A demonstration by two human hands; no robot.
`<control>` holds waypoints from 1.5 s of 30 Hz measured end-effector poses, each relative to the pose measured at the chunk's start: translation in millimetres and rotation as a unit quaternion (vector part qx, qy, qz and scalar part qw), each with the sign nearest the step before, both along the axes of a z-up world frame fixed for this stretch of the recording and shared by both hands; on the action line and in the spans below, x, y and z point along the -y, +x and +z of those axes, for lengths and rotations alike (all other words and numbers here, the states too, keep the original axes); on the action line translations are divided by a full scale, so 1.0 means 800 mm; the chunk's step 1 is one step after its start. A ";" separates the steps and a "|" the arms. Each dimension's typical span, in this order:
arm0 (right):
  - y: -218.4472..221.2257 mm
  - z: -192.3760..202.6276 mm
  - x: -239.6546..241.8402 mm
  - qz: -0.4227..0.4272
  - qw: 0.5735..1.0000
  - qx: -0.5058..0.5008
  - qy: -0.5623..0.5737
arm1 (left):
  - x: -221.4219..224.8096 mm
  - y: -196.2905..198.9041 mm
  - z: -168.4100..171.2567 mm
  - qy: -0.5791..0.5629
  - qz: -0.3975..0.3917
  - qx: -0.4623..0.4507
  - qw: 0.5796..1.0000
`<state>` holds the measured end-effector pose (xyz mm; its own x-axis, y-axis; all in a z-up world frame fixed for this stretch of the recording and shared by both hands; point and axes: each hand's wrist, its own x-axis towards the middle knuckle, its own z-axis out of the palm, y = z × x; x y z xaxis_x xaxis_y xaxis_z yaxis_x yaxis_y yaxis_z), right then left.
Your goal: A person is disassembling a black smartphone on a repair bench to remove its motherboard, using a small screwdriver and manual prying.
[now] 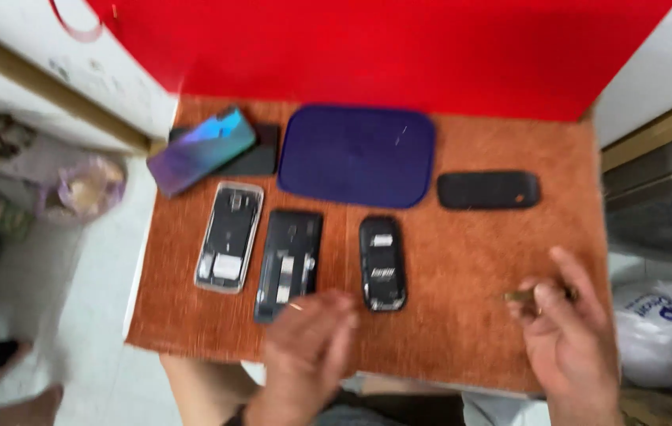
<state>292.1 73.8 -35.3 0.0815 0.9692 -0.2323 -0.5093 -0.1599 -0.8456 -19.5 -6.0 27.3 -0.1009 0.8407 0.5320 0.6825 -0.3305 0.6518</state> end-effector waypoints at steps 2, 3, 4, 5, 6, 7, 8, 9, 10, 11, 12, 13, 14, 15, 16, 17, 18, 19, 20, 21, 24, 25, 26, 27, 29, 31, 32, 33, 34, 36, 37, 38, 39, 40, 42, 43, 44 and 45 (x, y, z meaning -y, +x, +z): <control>-0.012 0.015 0.003 0.028 0.999 0.017 0.006 | 0.008 0.025 -0.007 -0.011 -0.009 -0.007 1.000; -0.019 0.024 -0.002 0.051 0.998 0.027 0.026 | 0.007 0.037 -0.009 -0.008 -0.024 -0.021 0.999; -0.029 0.035 0.003 0.058 0.998 0.031 0.023 | 0.010 0.038 -0.016 -0.011 -0.018 -0.016 1.000; -0.038 0.048 0.006 0.058 0.996 0.042 0.052 | 0.009 0.039 -0.022 -0.020 -0.023 -0.032 0.999; -0.047 0.061 0.008 0.059 0.994 0.052 0.081 | 0.008 0.041 -0.027 -0.028 -0.028 -0.048 0.998; -0.058 0.068 0.011 0.060 0.993 0.055 0.082 | 0.010 0.038 -0.030 -0.027 -0.027 -0.045 0.998; -0.068 0.074 0.013 0.036 0.986 0.133 0.094 | 0.011 0.035 -0.033 -0.026 -0.022 -0.061 0.998; -0.078 0.080 0.016 0.010 0.972 0.210 0.102 | 0.012 0.033 -0.036 -0.027 -0.019 -0.076 0.997; -0.082 0.086 0.011 0.009 0.972 0.212 0.102 | 0.013 0.032 -0.039 -0.026 -0.020 -0.073 0.997; -0.086 0.091 0.005 0.038 0.941 0.294 0.165 | 0.013 0.032 -0.041 -0.041 -0.025 -0.074 0.996; -0.090 0.096 -0.001 0.065 0.898 0.372 0.227 | 0.015 0.031 -0.043 -0.057 -0.031 -0.075 0.995; -0.100 0.104 -0.009 0.068 0.896 0.374 0.230 | 0.012 0.032 -0.039 -0.055 -0.028 -0.072 0.995; -0.110 0.113 -0.018 0.057 0.864 0.425 0.264 | 0.009 0.033 -0.034 -0.085 -0.025 -0.093 0.992; -0.121 0.121 -0.027 0.047 0.828 0.473 0.298 | 0.006 0.033 -0.030 -0.115 -0.021 -0.115 0.987; -0.129 0.124 -0.037 0.050 0.826 0.474 0.302 | 0.005 0.033 -0.029 -0.113 -0.017 -0.113 0.987; -0.137 0.128 -0.048 0.051 0.789 0.499 0.356 | 0.003 0.033 -0.027 -0.112 -0.019 -0.141 0.983; -0.145 0.132 -0.060 0.053 0.747 0.522 0.408 | 0.001 0.033 -0.026 -0.111 -0.020 -0.170 0.979; -0.153 0.129 -0.073 0.054 0.746 0.521 0.411 | 0.001 0.033 -0.024 -0.109 -0.018 -0.169 0.979; -0.161 0.126 -0.087 0.053 0.699 0.543 0.463 | 0.001 0.033 -0.023 -0.105 -0.014 -0.178 0.978; -0.168 0.123 -0.100 0.052 0.649 0.562 0.510 | 0.000 0.033 -0.022 -0.103 -0.012 -0.188 0.977; -0.194 0.109 -0.123 0.073 0.644 0.535 0.542 | 0.000 0.033 -0.021 -0.098 -0.009 -0.176 0.980; -0.197 0.104 -0.123 0.074 0.643 0.535 0.543 | -0.001 0.033 -0.021 -0.098 -0.007 -0.175 0.980; -0.199 0.098 -0.123 0.069 0.648 0.540 0.533 | -0.001 0.033 -0.021 -0.096 -0.008 -0.171 0.981; -0.203 0.092 -0.122 0.064 0.654 0.545 0.521 | 0.000 0.032 -0.022 -0.096 -0.010 -0.168 0.981; -0.202 0.093 -0.124 0.063 0.648 0.548 0.525 | -0.002 0.032 -0.022 -0.095 -0.009 -0.167 0.981; -0.195 0.095 -0.126 0.060 0.642 0.555 0.525 | -0.002 0.032 -0.022 -0.093 -0.014 -0.165 0.982; -0.190 0.098 -0.127 0.051 0.633 0.564 0.528 | -0.003 0.032 -0.022 -0.100 -0.014 -0.164 0.981; -0.185 0.101 -0.128 0.043 0.623 0.573 0.530 | -0.002 0.032 -0.022 -0.107 -0.015 -0.163 0.981; -0.182 0.103 -0.128 0.042 0.623 0.576 0.528 | -0.002 0.033 -0.022 -0.107 -0.019 -0.162 0.981; -0.176 0.106 -0.131 0.031 0.611 0.593 0.523 | -0.004 0.033 -0.021 -0.098 -0.008 -0.164 0.981; -0.176 0.107 -0.131 0.030 0.611 0.595 0.521 | -0.005 0.034 -0.022 -0.098 -0.012 -0.165 0.981; -0.176 0.109 -0.130 0.044 0.611 0.601 0.514 | -0.005 0.034 -0.023 -0.100 -0.009 -0.166 0.981; -0.177 0.110 -0.130 0.058 0.611 0.605 0.507 | -0.005 0.035 -0.024 -0.101 -0.005 -0.168 0.981; -0.176 0.111 -0.130 0.057 0.611 0.607 0.505 | -0.005 0.035 -0.025 -0.101 -0.008 -0.168 0.981; -0.175 0.112 -0.132 0.052 0.597 0.612 0.516 | -0.005 0.035 -0.026 -0.104 -0.008 -0.173 0.979; -0.174 0.114 -0.131 0.052 0.598 0.612 0.515 | -0.005 0.036 -0.027 -0.105 -0.009 -0.173 0.979; -0.174 0.116 -0.130 0.054 0.600 0.612 0.513 | -0.005 0.036 -0.028 -0.107 -0.006 -0.174 0.979; -0.173 0.117 -0.129 0.056 0.602 0.611 0.511 | -0.005 0.036 -0.029 -0.109 -0.004 -0.175 0.978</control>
